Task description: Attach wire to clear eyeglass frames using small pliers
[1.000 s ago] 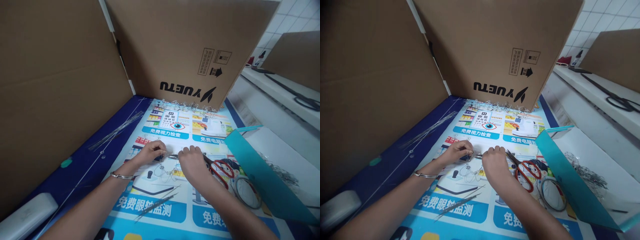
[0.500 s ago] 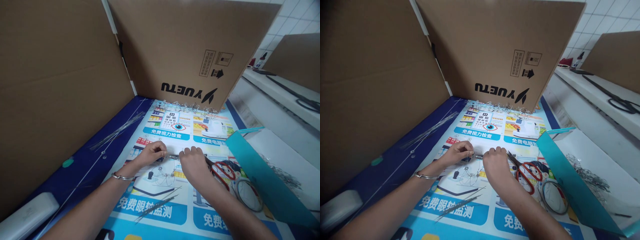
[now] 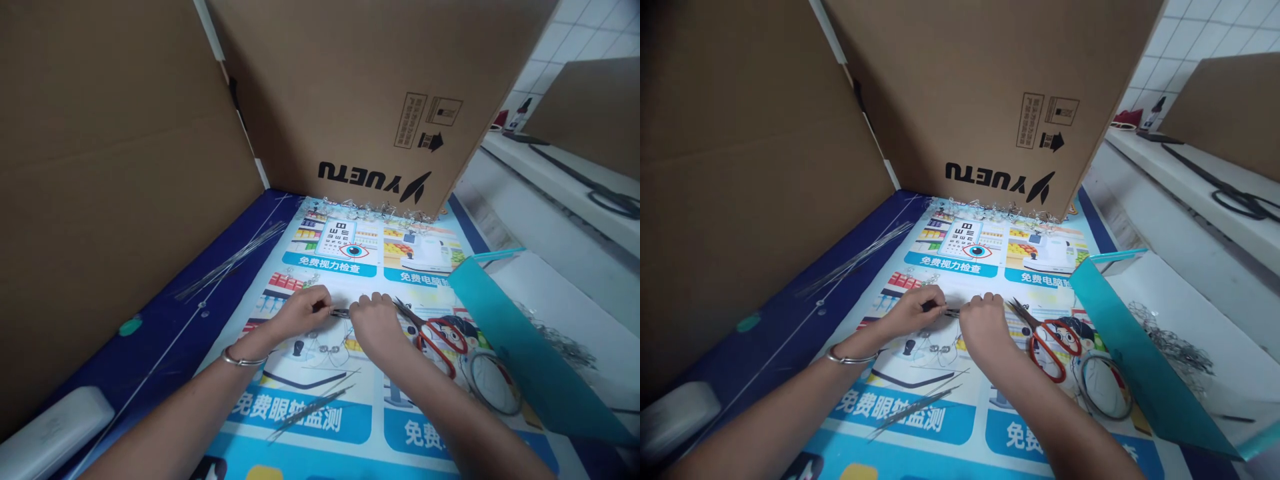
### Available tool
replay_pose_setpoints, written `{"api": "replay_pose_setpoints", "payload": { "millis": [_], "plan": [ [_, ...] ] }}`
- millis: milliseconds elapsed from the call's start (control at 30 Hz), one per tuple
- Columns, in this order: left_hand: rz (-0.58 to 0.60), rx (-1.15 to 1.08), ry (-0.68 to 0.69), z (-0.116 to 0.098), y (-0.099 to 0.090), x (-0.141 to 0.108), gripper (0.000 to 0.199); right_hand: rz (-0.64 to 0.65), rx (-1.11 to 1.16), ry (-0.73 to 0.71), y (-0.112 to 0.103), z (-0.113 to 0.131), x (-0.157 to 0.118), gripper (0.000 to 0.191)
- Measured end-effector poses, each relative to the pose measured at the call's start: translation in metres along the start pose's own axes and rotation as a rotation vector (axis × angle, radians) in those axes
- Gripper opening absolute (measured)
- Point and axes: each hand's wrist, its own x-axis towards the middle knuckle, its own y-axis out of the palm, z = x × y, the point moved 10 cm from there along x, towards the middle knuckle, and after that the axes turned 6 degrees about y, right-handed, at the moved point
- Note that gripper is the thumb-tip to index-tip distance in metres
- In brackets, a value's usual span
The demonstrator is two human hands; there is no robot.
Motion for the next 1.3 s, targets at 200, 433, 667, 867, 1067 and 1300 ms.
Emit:
{"api": "replay_pose_setpoints", "payload": {
  "millis": [200, 433, 667, 867, 1067, 1300],
  "plan": [
    [0.103, -0.09, 0.021, 0.0, 0.003, 0.001, 0.008, -0.003, 0.004, -0.006, 0.002, 0.002, 0.002, 0.016],
    [0.203, -0.153, 0.054, 0.001, 0.006, 0.001, 0.01, 0.001, -0.002, -0.007, 0.003, 0.003, 0.004, 0.015],
    [0.267, -0.251, 0.13, -0.012, 0.003, 0.004, 0.008, -0.027, 0.014, -0.011, 0.002, 0.003, 0.003, 0.014],
    [0.186, -0.194, 0.074, 0.003, 0.005, 0.004, 0.016, -0.052, 0.025, -0.016, -0.001, 0.003, 0.002, 0.013],
    [0.107, -0.137, 0.076, 0.002, 0.002, 0.005, 0.017, -0.04, 0.035, -0.023, -0.001, -0.001, 0.003, 0.015],
    [0.069, 0.008, 0.123, -0.002, 0.003, 0.003, 0.013, 0.035, -0.005, -0.041, 0.001, -0.005, 0.002, 0.02]
  ]
}}
